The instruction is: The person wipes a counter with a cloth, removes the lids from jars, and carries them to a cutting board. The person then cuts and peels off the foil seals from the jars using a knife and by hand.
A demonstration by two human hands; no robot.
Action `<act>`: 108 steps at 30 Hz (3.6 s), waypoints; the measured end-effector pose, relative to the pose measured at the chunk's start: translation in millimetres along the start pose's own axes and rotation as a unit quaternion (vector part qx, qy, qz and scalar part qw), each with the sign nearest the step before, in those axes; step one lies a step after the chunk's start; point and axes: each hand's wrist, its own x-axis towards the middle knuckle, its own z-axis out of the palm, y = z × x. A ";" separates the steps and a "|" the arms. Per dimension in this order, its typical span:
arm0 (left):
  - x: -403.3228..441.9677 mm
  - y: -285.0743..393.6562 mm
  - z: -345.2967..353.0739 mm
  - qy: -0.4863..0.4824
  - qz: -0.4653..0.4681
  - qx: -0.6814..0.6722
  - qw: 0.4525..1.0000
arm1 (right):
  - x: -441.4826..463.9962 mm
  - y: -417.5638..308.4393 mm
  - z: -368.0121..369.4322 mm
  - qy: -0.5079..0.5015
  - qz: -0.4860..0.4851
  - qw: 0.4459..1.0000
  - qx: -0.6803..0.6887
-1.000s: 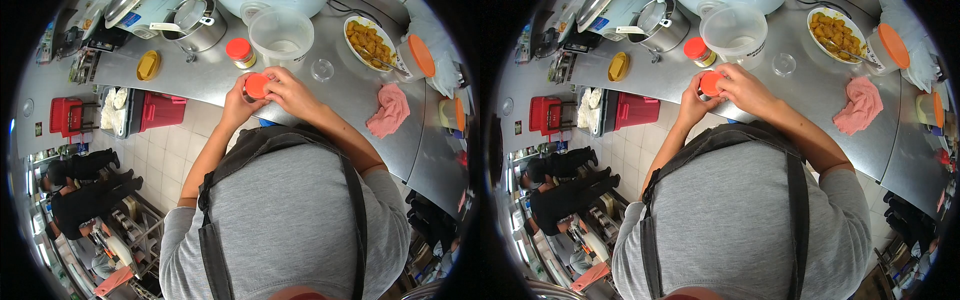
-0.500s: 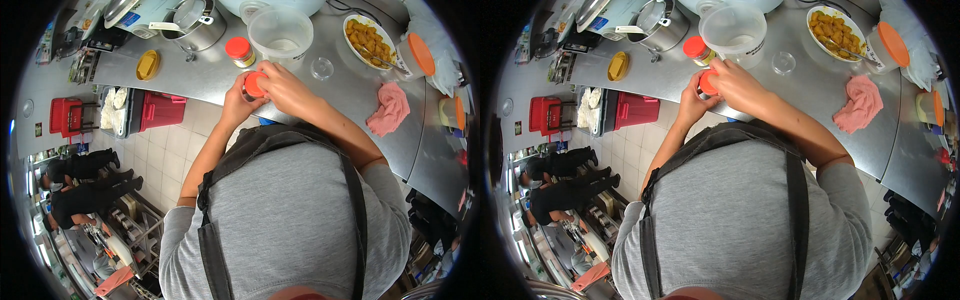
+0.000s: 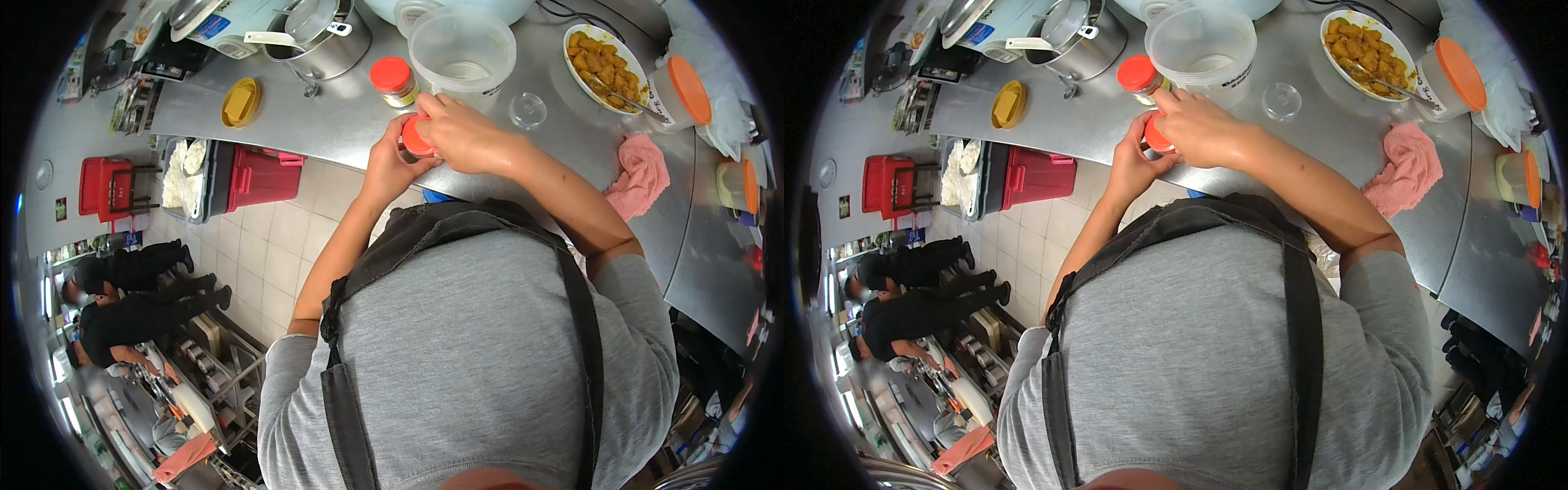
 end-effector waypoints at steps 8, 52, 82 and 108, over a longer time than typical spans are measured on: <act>0.3 0.6 -0.8 -0.004 -0.004 -0.005 1.000 | -3.3 7.4 5.1 0.000 -0.020 1.000 0.009; 1.6 -4.6 -1.1 0.016 -0.031 0.005 0.999 | -31.3 -0.7 65.9 0.301 -0.025 0.944 0.133; 0.8 30.5 -49.8 0.026 0.033 0.010 0.999 | -13.7 -20.1 68.2 0.132 0.180 0.872 0.435; -8.7 98.7 -76.5 -0.013 0.119 0.069 0.990 | -36.2 -41.3 27.6 0.222 0.109 0.858 0.449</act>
